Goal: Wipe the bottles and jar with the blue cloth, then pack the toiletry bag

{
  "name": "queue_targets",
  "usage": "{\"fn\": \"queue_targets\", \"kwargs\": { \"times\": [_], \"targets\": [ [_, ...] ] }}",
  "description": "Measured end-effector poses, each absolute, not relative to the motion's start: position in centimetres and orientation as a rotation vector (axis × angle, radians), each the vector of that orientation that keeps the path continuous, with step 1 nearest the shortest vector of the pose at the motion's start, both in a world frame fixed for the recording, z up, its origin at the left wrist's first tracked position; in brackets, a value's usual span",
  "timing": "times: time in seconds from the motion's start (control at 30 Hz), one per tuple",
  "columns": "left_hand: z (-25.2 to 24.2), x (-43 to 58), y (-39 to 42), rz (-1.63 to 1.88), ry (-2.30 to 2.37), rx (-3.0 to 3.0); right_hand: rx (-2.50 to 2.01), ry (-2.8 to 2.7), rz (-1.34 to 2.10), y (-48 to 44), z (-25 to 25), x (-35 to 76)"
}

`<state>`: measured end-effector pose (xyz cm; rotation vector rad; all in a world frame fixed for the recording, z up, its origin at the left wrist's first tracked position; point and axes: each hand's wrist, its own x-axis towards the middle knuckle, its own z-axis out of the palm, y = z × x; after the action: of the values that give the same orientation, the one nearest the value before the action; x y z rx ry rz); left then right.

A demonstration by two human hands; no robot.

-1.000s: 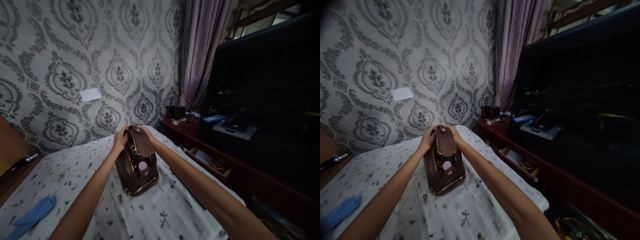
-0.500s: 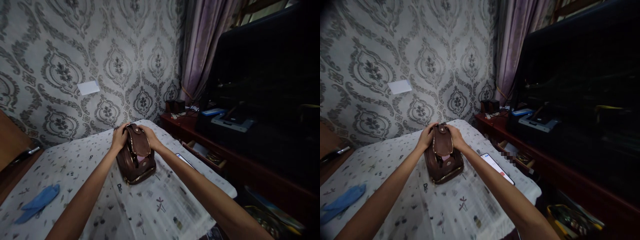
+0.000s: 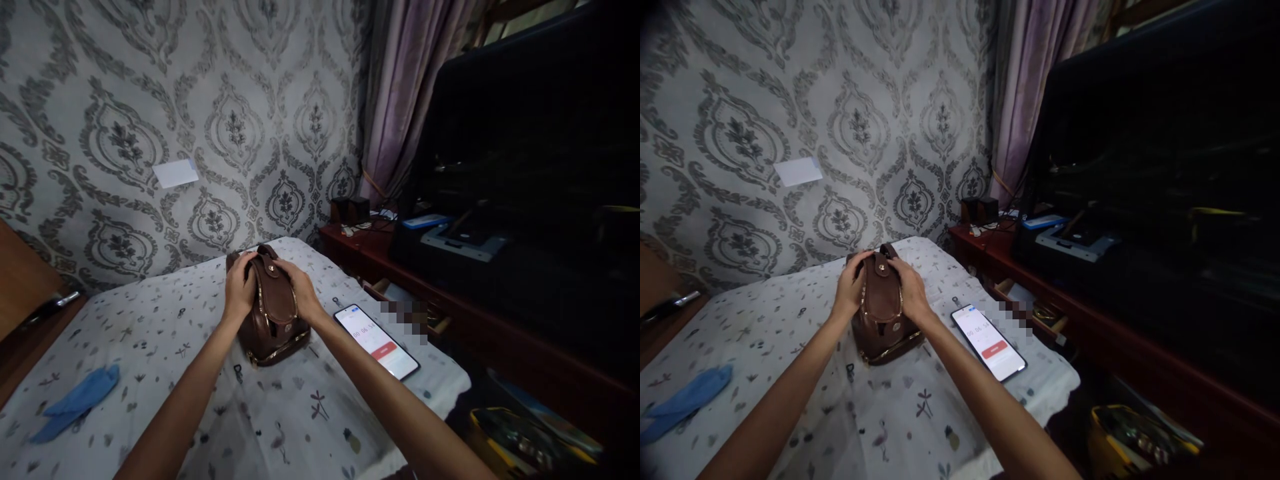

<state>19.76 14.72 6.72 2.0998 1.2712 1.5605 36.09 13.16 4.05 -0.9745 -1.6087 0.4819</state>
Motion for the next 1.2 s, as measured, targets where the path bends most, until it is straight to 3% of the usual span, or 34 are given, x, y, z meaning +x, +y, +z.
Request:
{"fn": "queue_targets", "kwargs": {
  "times": [0.27,0.53,1.2],
  "targets": [
    [6.5,20.3,13.1,1.627,1.299,2.009,-0.953,-1.587,0.495,12.6,4.3,35.9],
    [3.2,18.7,7.3,1.396,1.059,2.499,-0.911,-1.525,0.532,12.6,3.4,36.1],
    [2.4,19.1,7.6,1.473,1.119,2.471,-0.883,-1.418,0.539,10.4,2.3,36.5]
  ]
}}
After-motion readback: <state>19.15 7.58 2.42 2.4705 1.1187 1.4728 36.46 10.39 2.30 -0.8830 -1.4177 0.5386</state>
